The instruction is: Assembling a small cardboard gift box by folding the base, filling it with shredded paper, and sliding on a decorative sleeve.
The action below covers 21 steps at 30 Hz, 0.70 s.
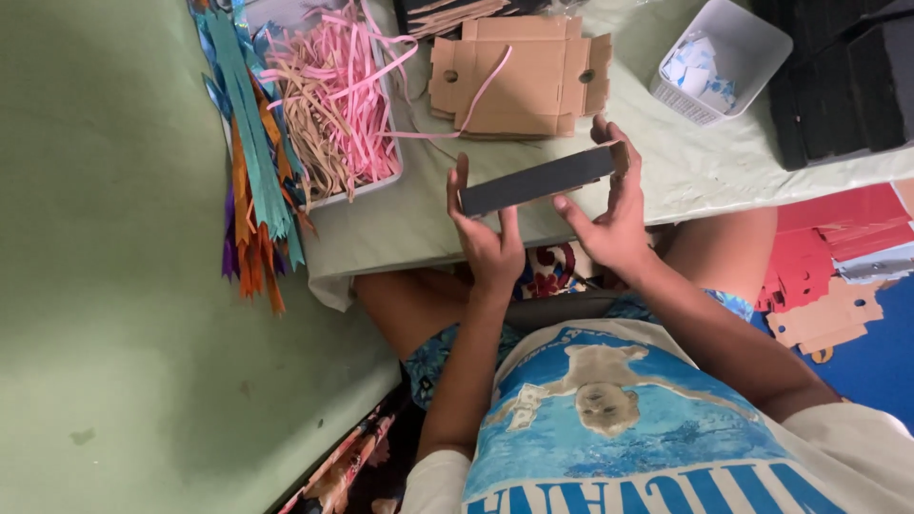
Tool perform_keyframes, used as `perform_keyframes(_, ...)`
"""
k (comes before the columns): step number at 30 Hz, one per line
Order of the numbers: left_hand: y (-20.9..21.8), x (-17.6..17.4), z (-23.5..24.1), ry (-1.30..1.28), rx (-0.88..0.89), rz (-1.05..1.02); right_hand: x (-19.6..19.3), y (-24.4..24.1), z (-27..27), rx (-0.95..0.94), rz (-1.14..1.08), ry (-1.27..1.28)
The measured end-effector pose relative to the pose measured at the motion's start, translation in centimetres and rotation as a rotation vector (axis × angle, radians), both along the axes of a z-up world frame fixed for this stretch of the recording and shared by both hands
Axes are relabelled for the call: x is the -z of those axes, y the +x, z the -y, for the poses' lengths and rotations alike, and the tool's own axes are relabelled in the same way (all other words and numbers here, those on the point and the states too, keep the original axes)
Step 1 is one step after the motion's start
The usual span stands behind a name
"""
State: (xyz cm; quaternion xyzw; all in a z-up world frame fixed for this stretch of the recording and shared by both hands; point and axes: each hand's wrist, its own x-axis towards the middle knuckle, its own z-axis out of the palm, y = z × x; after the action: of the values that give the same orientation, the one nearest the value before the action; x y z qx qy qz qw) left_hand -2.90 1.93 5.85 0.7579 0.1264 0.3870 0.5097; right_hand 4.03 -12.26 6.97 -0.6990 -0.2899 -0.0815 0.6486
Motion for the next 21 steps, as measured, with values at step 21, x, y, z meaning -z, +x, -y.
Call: perform_keyframes(21,-0.6,4.2,-2.2,0.036,-0.097,-0.279,-0.4,2.8,1.3,0.025,-0.329,-0.171)
